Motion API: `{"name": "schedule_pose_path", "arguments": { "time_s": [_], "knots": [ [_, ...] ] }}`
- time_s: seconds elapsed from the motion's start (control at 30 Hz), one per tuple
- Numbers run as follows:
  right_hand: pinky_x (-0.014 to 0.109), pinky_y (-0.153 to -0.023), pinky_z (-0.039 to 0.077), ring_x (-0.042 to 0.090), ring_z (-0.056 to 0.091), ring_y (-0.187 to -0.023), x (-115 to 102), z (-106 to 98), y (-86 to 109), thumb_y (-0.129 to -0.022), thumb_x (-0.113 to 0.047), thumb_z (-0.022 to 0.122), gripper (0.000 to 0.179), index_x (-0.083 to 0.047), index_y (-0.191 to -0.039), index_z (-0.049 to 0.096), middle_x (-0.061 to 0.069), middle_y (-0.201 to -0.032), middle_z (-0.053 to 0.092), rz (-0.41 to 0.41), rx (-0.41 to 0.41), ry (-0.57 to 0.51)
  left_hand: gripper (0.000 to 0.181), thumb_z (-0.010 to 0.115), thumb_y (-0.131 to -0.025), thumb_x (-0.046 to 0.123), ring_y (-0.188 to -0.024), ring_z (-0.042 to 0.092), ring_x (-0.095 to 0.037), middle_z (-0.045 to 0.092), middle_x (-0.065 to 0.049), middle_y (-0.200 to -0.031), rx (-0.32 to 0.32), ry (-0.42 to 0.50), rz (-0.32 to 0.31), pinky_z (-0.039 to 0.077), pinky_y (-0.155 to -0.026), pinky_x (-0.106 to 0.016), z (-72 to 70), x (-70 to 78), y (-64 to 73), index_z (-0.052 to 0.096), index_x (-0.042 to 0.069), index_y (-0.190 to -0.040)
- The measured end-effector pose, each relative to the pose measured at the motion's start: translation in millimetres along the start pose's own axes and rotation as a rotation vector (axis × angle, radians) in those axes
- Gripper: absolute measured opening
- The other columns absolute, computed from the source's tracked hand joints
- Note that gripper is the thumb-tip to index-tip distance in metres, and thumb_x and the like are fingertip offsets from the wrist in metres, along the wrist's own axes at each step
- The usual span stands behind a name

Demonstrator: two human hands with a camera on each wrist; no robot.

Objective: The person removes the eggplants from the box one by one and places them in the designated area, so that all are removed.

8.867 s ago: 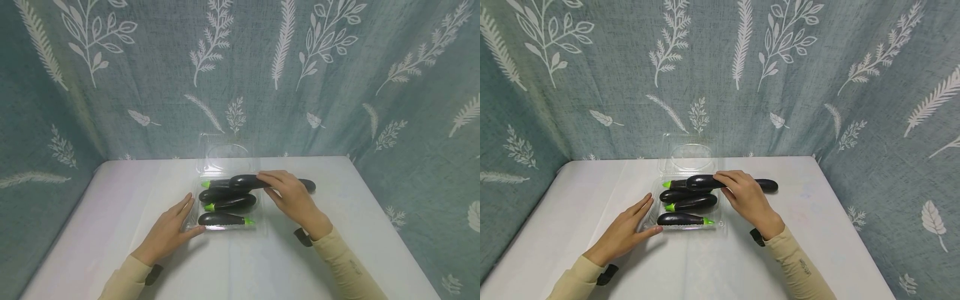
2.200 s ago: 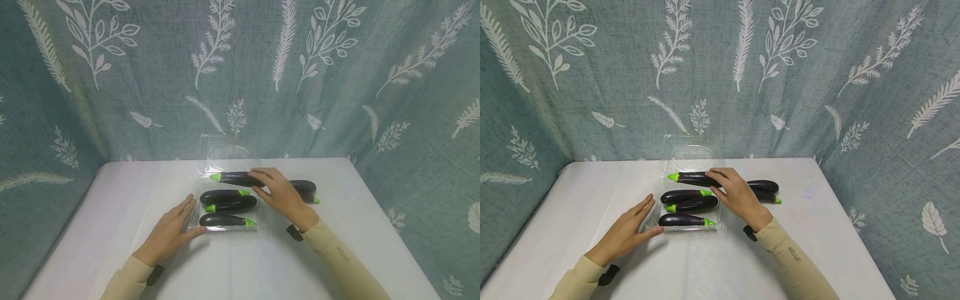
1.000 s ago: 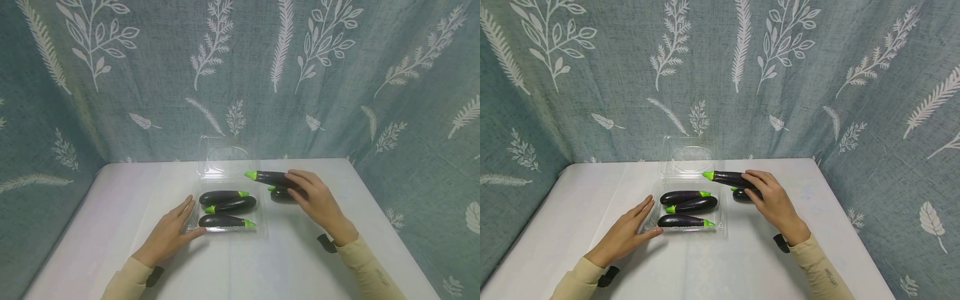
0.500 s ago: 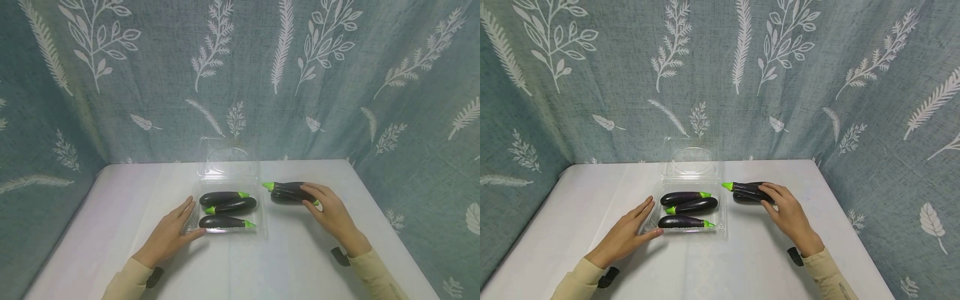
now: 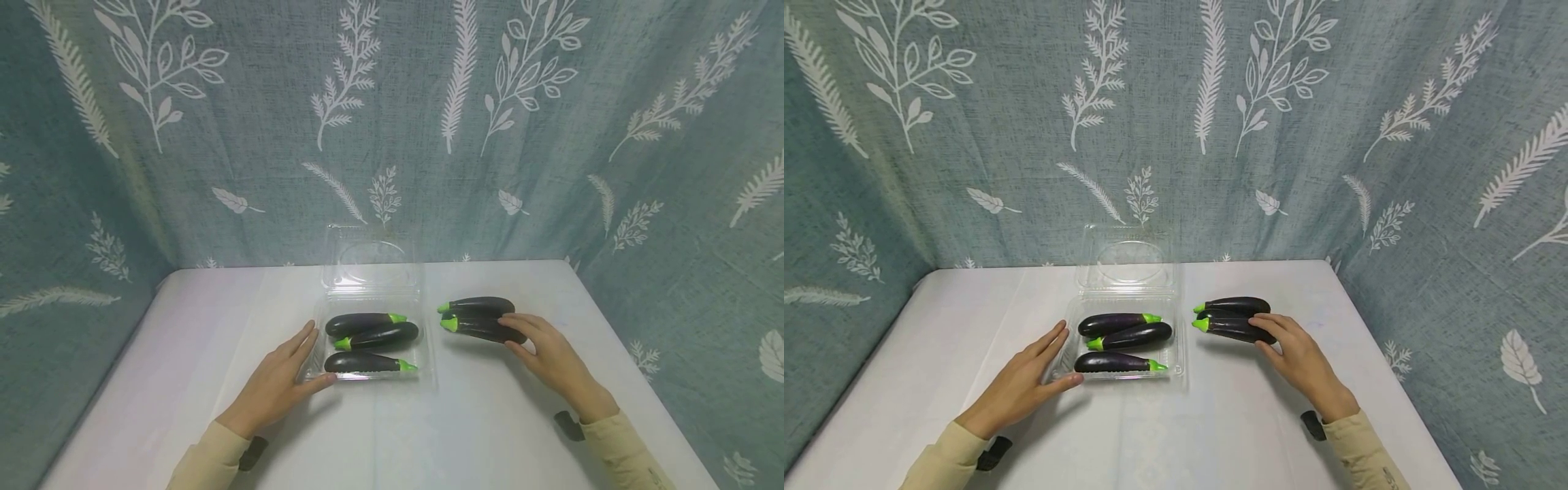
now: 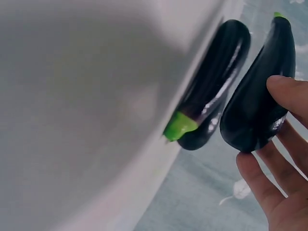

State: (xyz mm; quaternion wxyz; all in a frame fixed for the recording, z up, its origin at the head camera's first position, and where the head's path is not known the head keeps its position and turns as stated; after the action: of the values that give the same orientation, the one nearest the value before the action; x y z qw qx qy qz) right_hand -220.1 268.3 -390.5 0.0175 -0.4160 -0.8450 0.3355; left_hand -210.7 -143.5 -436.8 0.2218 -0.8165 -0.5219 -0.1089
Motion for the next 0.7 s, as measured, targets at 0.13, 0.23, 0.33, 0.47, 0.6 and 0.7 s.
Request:
{"name": "schedule_pose_path", "arguments": {
  "time_s": [0.13,0.23,0.33,0.47,0.6,0.7],
  "knots": [
    [0.025,-0.104,0.045,0.032,0.063,-0.114,2,4,4.3,-0.074,0.003,0.087,0.053,-0.005,-0.124,0.069,0.013,-0.124,0.067,-0.008,-0.006,0.014,0.093,0.066,-0.091,0.062,-0.140,0.041,-0.044,0.032,-0.015,-0.163,0.000,0.001,0.001,0.037,-0.111,-0.060,0.4,-0.8,0.0,0.039,-0.002,-0.154],
    [0.040,-0.098,0.049,0.033,0.063,-0.114,5,8,6.5,-0.075,0.003,0.087,0.052,-0.004,-0.124,0.069,0.014,-0.124,0.067,0.006,-0.024,0.033,0.095,0.065,-0.090,0.064,-0.140,0.041,-0.044,0.032,-0.015,-0.163,-0.005,0.004,-0.006,0.037,-0.112,-0.059,0.8,-2.0,0.2,0.039,-0.001,-0.154],
    [0.047,-0.096,0.051,0.034,0.063,-0.115,8,12,7.7,-0.076,0.001,0.086,0.051,-0.004,-0.124,0.069,0.015,-0.125,0.066,0.025,-0.049,0.041,0.096,0.064,-0.090,0.065,-0.141,0.040,-0.043,0.031,-0.015,-0.163,-0.014,0.004,-0.012,0.036,-0.113,-0.059,1.5,-2.7,0.3,0.038,-0.001,-0.154],
    [0.048,-0.093,0.054,0.034,0.064,-0.113,11,17,8.4,-0.077,0.001,0.086,0.050,-0.004,-0.123,0.069,0.014,-0.123,0.066,0.040,-0.081,0.035,0.096,0.064,-0.090,0.066,-0.141,0.041,-0.043,0.031,-0.015,-0.163,-0.013,-0.001,-0.013,0.036,-0.113,-0.059,0.8,-2.2,-0.1,0.038,-0.001,-0.154],
    [0.049,-0.091,0.056,0.033,0.065,-0.109,13,22,9.5,-0.076,0.002,0.086,0.048,-0.004,-0.121,0.070,0.013,-0.118,0.066,0.045,-0.105,0.030,0.096,0.066,-0.090,0.064,-0.139,0.042,-0.044,0.032,-0.015,-0.162,-0.008,-0.012,-0.009,0.037,-0.112,-0.059,0.0,-0.7,-0.8,0.038,-0.001,-0.154],
    [0.049,-0.091,0.056,0.034,0.065,-0.109,15,25,11.0,-0.076,0.002,0.086,0.048,-0.004,-0.121,0.070,0.013,-0.117,0.066,0.043,-0.113,0.029,0.095,0.066,-0.090,0.063,-0.139,0.042,-0.044,0.033,-0.016,-0.162,-0.011,-0.017,-0.011,0.037,-0.112,-0.059,0.1,-0.3,-0.8,0.039,-0.001,-0.154]
  ]
}}
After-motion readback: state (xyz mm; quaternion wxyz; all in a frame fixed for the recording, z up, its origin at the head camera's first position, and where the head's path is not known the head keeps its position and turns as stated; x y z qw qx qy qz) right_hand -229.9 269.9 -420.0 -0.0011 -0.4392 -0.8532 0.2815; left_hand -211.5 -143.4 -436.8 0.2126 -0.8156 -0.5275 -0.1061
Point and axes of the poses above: each hand's wrist, its own y-axis away from the middle knuckle, its own z-axis out of the palm, x = y × z, the point moved 10 cm from there along -y, towards the middle knuckle
